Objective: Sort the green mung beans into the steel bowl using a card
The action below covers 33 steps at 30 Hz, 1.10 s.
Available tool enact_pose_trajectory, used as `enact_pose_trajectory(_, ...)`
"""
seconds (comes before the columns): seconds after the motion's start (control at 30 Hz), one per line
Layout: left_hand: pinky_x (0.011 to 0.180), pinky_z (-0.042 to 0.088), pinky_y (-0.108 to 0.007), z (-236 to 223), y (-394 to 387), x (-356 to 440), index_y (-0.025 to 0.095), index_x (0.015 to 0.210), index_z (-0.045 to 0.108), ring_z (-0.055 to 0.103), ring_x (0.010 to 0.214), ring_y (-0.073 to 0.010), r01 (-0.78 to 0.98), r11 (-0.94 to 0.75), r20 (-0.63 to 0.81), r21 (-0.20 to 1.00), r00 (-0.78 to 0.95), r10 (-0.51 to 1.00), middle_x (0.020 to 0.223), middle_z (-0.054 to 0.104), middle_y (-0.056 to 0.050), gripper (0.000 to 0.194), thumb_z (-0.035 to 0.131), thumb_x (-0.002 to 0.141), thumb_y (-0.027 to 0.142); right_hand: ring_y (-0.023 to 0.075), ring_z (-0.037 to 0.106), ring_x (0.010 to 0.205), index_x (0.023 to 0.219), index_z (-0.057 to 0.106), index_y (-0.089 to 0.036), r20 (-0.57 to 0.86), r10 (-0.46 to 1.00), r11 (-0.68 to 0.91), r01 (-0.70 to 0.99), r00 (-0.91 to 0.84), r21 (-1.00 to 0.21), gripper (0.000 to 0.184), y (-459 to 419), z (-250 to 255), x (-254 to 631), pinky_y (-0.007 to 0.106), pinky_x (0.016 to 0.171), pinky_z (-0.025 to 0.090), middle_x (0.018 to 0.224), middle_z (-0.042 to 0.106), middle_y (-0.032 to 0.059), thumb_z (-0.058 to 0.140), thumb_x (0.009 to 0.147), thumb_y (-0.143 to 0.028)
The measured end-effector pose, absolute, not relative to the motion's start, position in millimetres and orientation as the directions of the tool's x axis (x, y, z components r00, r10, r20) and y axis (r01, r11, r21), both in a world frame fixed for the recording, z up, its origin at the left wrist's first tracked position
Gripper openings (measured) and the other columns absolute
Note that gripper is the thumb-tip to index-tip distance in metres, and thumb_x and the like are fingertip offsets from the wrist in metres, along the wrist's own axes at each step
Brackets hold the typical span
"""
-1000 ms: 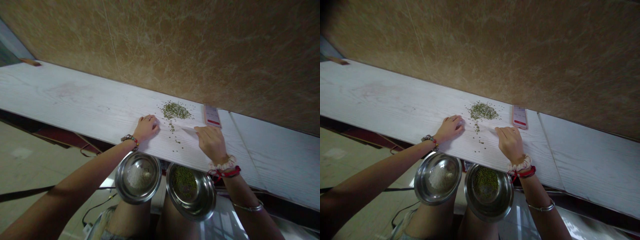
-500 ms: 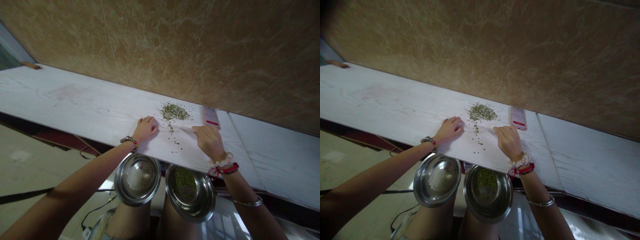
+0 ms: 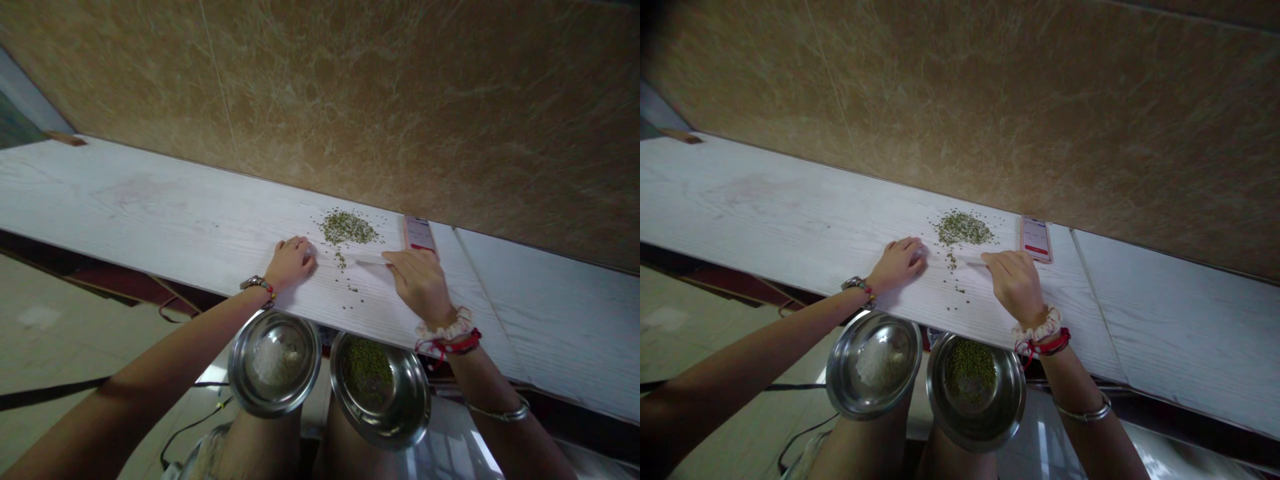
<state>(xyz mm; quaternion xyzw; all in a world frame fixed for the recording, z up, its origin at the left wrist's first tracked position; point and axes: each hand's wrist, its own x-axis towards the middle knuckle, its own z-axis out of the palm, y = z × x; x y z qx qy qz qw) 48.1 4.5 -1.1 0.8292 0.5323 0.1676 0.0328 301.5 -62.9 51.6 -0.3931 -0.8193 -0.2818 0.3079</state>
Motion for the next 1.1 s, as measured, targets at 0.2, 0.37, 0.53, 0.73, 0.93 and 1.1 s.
enact_pose_trajectory(0.2, 0.102, 0.034, -0.045, -2, 5, 47, 0.014, 0.112, 0.059, 0.048, 0.122, -0.0269, 0.873, -0.427, 0.24, 0.235, 0.373, 0.896, 0.129, 0.056, -0.014, 0.032, 0.045, 0.086, 0.026, 0.0156, 0.063, 0.077, 0.095, 0.064, -0.017, 0.702, 0.449, 0.605, 0.766, -0.552, 0.216, 0.021, -60, 46, 290, 0.031, 0.072, 0.041, 0.082, 0.072, 0.0039, 0.046, 0.089, -0.008)
enact_pose_trajectory(0.37, 0.102, 0.034, -0.044, -4, 6, 47, 0.016, 0.114, 0.058, 0.048, 0.122, -0.0261, 0.872, -0.43, 0.248, 0.236, 0.374, 0.894, 0.129, 0.056, -0.012, 0.033, 0.045, 0.085, 0.026, 0.0151, 0.062, 0.077, 0.094, 0.064, -0.015, 0.661, 0.484, 0.624, 0.756, -0.574, 0.199, 0.02, -66, 44, 294, 0.031, 0.071, 0.04, 0.08, 0.071, 0.0042, 0.047, 0.087, -0.006)
enact_pose_trajectory(0.53, 0.101, 0.035, -0.044, -3, 6, 47, 0.016, 0.112, 0.059, 0.048, 0.121, -0.0258, 0.868, -0.438, 0.255, 0.232, 0.381, 0.889, 0.127, 0.057, -0.012, 0.033, 0.043, 0.085, 0.026, 0.0154, 0.061, 0.078, 0.095, 0.065, -0.017, 0.673, 0.491, 0.621, 0.764, -0.553, 0.174, 0.025, -72, 46, 298, 0.031, 0.072, 0.04, 0.082, 0.071, 0.0037, 0.044, 0.087, -0.005)
enact_pose_trajectory(0.73, 0.102, 0.034, -0.045, -1, 5, 47, 0.015, 0.113, 0.058, 0.048, 0.121, -0.0274, 0.868, -0.431, 0.232, 0.246, 0.378, 0.896, 0.129, 0.055, -0.013, 0.034, 0.043, 0.085, 0.026, 0.0158, 0.062, 0.078, 0.094, 0.065, -0.018, 0.653, 0.525, 0.601, 0.781, -0.545, 0.169, 0.026, -74, 46, 297, 0.033, 0.073, 0.04, 0.081, 0.071, 0.0039, 0.044, 0.087, -0.005)
enact_pose_trajectory(0.93, 0.103, 0.032, -0.045, -3, 5, 47, 0.015, 0.115, 0.057, 0.046, 0.123, -0.0272, 0.871, -0.428, 0.227, 0.241, 0.379, 0.897, 0.131, 0.054, -0.013, 0.034, 0.043, 0.086, 0.026, 0.0162, 0.061, 0.077, 0.096, 0.064, -0.017, 0.647, 0.49, 0.644, 0.743, -0.584, 0.183, 0.025, -85, 50, 301, 0.032, 0.071, 0.04, 0.081, 0.071, 0.0042, 0.045, 0.084, -0.004)
enact_pose_trajectory(1.1, 0.102, 0.033, -0.046, -1, 5, 47, 0.015, 0.112, 0.058, 0.047, 0.123, -0.0279, 0.873, -0.432, 0.227, 0.229, 0.383, 0.895, 0.13, 0.055, -0.013, 0.033, 0.044, 0.085, 0.026, 0.0155, 0.062, 0.076, 0.094, 0.063, -0.017, 0.688, 0.479, 0.62, 0.765, -0.545, 0.174, 0.021, -82, 49, 298, 0.031, 0.072, 0.04, 0.08, 0.071, 0.0036, 0.047, 0.087, -0.007)
